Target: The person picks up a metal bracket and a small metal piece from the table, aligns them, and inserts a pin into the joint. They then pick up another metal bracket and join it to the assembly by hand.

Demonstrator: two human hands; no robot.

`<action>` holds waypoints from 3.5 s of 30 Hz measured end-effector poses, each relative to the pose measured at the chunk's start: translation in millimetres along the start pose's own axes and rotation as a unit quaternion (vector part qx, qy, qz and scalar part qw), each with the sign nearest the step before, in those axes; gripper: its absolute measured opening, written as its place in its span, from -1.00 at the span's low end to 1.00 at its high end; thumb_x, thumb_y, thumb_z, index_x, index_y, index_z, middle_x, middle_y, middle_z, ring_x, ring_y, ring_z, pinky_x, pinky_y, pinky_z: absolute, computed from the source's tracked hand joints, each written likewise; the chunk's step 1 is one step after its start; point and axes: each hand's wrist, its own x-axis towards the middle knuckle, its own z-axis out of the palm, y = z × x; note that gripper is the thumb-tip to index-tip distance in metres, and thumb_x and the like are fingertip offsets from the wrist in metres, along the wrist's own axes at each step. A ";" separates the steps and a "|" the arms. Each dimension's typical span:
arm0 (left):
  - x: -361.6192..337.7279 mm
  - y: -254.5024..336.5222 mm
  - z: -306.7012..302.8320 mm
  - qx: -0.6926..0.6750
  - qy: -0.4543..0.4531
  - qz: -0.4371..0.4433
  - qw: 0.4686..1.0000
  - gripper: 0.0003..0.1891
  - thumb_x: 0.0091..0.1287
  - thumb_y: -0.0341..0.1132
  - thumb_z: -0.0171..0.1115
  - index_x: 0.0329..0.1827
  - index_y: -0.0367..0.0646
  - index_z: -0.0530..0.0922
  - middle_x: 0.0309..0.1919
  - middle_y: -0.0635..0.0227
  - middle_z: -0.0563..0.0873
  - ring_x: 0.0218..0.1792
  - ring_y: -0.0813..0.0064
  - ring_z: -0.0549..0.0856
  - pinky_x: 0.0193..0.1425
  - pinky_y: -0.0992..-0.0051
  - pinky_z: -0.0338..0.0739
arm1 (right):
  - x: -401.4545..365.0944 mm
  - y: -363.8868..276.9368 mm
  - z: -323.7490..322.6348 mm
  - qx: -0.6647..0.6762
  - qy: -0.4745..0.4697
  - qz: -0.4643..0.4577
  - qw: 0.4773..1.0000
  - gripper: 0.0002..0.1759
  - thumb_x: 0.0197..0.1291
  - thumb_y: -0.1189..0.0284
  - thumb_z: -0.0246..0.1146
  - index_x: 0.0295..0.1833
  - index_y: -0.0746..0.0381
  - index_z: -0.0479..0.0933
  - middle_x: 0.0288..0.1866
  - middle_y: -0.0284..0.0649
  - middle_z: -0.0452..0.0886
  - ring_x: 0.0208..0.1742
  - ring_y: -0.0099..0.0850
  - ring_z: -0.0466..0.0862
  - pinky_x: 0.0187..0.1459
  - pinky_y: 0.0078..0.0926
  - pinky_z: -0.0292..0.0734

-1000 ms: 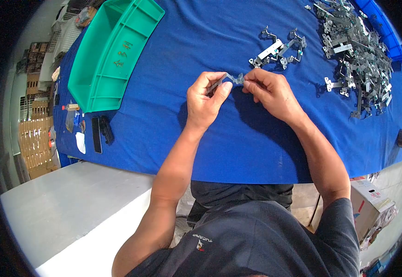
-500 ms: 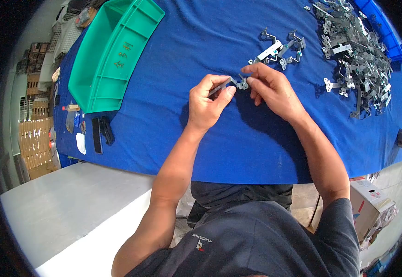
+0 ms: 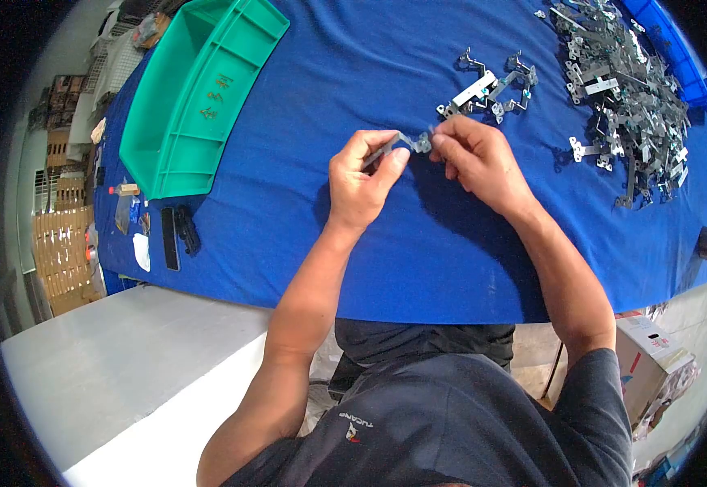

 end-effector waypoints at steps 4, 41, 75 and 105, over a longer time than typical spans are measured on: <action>1.4 0.8 0.2 -0.043 -0.005 -0.005 0.999 -0.80 0.42 -0.42 0.35 0.02 -0.30 0.64 -0.22 0.46 0.72 -0.29 0.78 0.58 -0.20 0.69 0.49 | -1.2 -2.0 0.1 -0.034 -0.025 -0.020 0.999 -0.79 0.43 0.39 0.22 -0.07 0.34 0.61 -0.38 -0.26 0.71 -0.46 -0.57 0.63 -0.38 -0.52 0.57; 2.1 0.2 1.6 -0.039 -0.003 -0.001 0.999 -0.79 0.43 -0.41 0.35 0.05 -0.29 0.63 -0.24 0.48 0.71 -0.33 0.82 0.55 -0.28 0.72 0.43 | -0.5 -0.5 0.5 -0.035 -0.026 -0.024 0.999 -0.80 0.45 0.39 0.20 -0.09 0.32 0.61 -0.38 -0.28 0.71 -0.45 -0.59 0.61 -0.38 -0.52 0.56; 1.6 1.0 -0.4 -0.046 -0.010 -0.021 0.999 -0.78 0.41 -0.44 0.36 0.06 -0.30 0.63 -0.18 0.45 0.73 -0.25 0.77 0.62 -0.17 0.69 0.52 | 0.7 2.6 -0.7 -0.027 -0.037 -0.023 0.999 -0.79 0.44 0.39 0.22 -0.06 0.34 0.61 -0.36 -0.25 0.72 -0.44 -0.57 0.63 -0.37 -0.51 0.58; 2.8 3.2 0.2 -0.029 0.019 -0.009 0.999 -0.79 0.40 -0.42 0.36 0.03 -0.29 0.65 -0.28 0.47 0.71 -0.36 0.79 0.57 -0.30 0.70 0.46 | -0.8 -3.7 0.4 0.004 -0.006 0.014 1.000 -0.78 0.48 0.36 0.20 -0.08 0.33 0.59 -0.40 -0.30 0.65 -0.51 -0.61 0.57 -0.46 -0.58 0.50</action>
